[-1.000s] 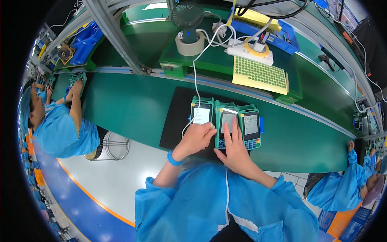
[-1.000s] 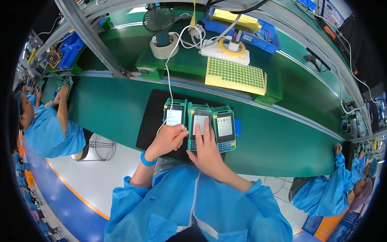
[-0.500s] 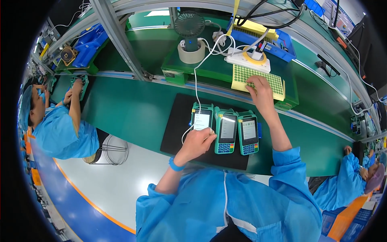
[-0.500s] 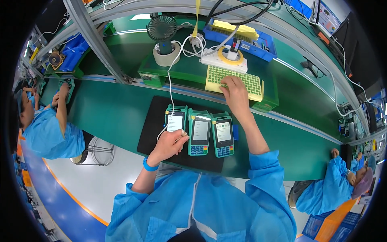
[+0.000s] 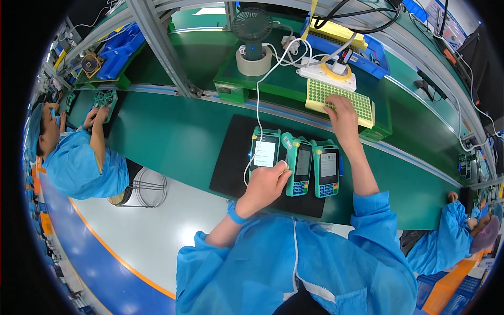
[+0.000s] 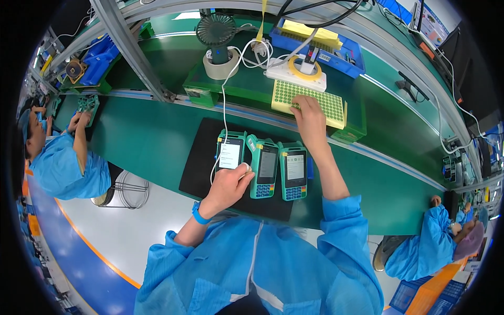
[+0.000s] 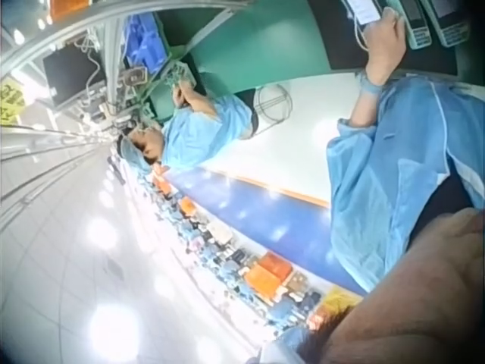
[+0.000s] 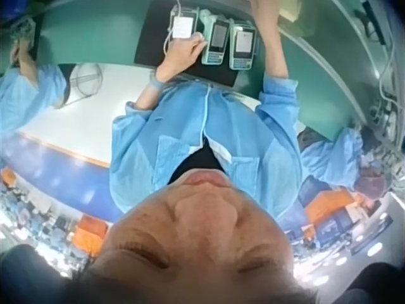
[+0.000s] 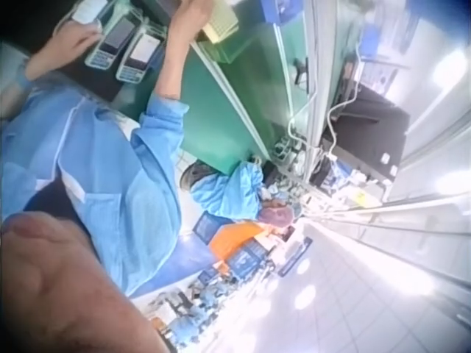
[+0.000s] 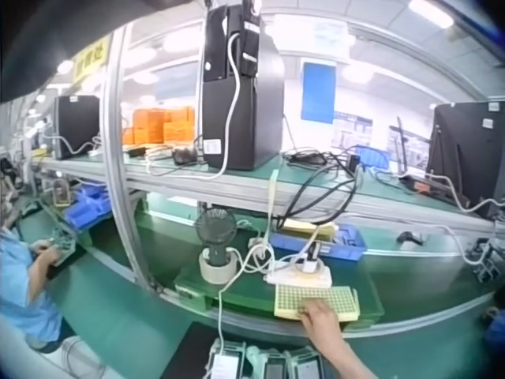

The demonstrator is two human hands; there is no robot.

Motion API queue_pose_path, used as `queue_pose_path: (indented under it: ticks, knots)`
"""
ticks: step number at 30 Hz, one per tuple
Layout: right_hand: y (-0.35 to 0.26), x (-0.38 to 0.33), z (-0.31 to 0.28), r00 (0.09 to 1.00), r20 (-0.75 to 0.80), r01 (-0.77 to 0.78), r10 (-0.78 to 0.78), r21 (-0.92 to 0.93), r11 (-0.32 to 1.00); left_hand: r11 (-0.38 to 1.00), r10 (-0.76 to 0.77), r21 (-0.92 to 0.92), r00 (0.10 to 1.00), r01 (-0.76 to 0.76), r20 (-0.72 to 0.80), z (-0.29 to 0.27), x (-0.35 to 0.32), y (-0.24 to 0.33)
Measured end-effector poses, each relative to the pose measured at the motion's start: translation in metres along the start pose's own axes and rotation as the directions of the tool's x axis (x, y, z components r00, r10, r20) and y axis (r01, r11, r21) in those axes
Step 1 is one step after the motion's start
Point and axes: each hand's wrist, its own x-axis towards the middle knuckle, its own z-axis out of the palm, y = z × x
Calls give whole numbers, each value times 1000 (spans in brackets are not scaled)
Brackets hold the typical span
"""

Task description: The person tests handheld terminal devices on an assembly line by connecting a cable, tapping their screens, applying sticker labels onto them, and sliding the devices down the table.

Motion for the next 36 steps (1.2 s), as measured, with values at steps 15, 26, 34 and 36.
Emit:
queue_pose_path:
  ticks: [15, 26, 34, 36]
  knots:
    - [12, -10, 11, 989, -65, 126, -133, -98, 987, 978, 75, 192, 997, -78, 20, 11, 14, 29]
    - [0, -13, 3, 999, -35, 10, -9, 26, 1000, 975, 73, 208, 997, -78, 31, 13, 14, 32]
    - [-47, -30, -24, 892, 452, -221, 7, 422, 879, 964, 88, 251, 996, -90, 17, 18, 16, 34]
    - [-57, -33, -23, 857, 514, -277, 11, 444, 852, 955, 86, 284, 996, -88, 18, 19, 18, 35]
